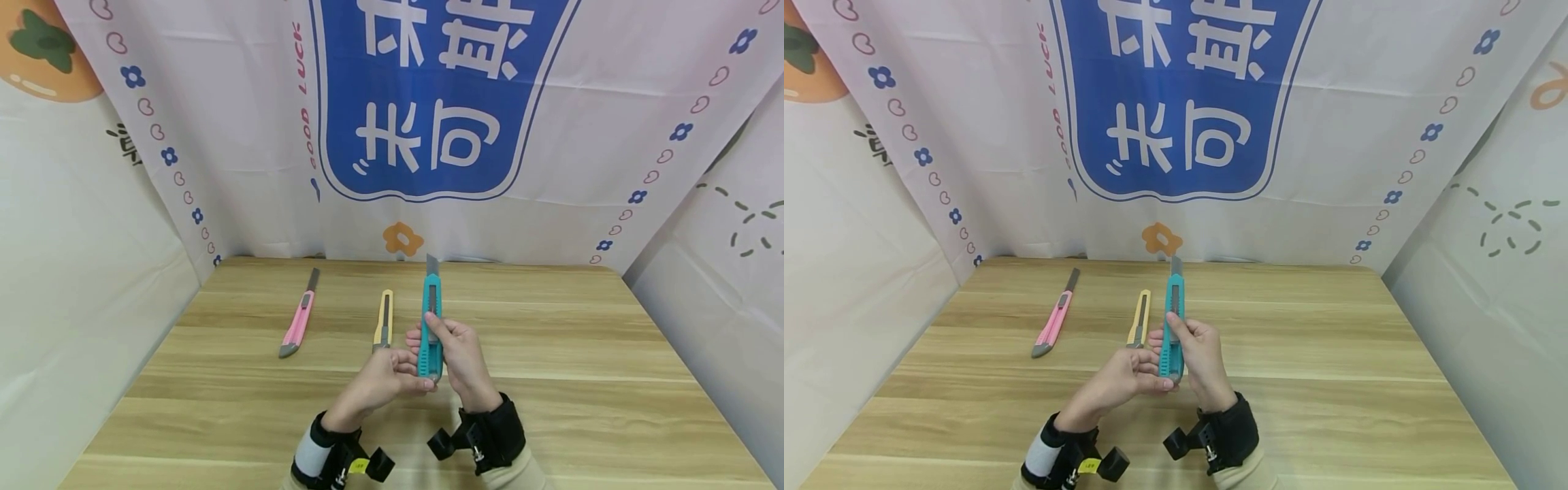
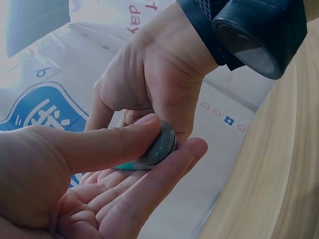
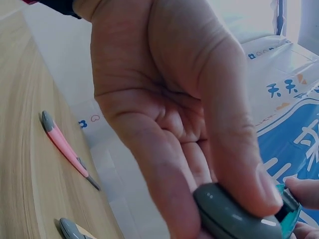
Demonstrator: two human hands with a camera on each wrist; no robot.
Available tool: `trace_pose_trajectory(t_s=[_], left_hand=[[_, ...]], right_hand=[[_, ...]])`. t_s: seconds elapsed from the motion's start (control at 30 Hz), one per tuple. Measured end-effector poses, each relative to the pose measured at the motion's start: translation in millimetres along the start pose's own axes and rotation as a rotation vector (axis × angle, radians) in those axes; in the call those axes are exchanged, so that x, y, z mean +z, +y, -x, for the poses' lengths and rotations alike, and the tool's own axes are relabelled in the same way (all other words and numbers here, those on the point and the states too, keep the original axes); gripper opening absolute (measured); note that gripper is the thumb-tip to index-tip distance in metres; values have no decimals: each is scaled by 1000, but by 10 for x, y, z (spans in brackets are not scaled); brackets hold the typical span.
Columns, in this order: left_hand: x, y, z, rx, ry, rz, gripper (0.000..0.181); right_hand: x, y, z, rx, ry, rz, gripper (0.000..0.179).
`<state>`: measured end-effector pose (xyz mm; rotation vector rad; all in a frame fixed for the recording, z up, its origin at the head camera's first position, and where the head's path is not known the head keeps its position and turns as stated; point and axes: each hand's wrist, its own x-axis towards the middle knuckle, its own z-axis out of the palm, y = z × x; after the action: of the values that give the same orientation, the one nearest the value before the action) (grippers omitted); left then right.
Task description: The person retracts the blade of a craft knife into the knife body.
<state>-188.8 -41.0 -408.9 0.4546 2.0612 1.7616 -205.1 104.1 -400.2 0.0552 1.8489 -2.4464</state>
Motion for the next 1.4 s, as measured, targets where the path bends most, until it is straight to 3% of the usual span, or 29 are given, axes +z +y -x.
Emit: trace_pose_trajectory(t_s=[0.33,0.9,1.4], left_hand=[[0,-8,-4,4,2,14,25],[-16,0,-6,14,24,39,27],[-17,-22,-17,22,9,27,26]], right_hand=[[-1,-11,9,-4,-28,-16,46],[16,-11,-6,34,-1,-31,52],[1,0,3,-30,-20,-9,42]])
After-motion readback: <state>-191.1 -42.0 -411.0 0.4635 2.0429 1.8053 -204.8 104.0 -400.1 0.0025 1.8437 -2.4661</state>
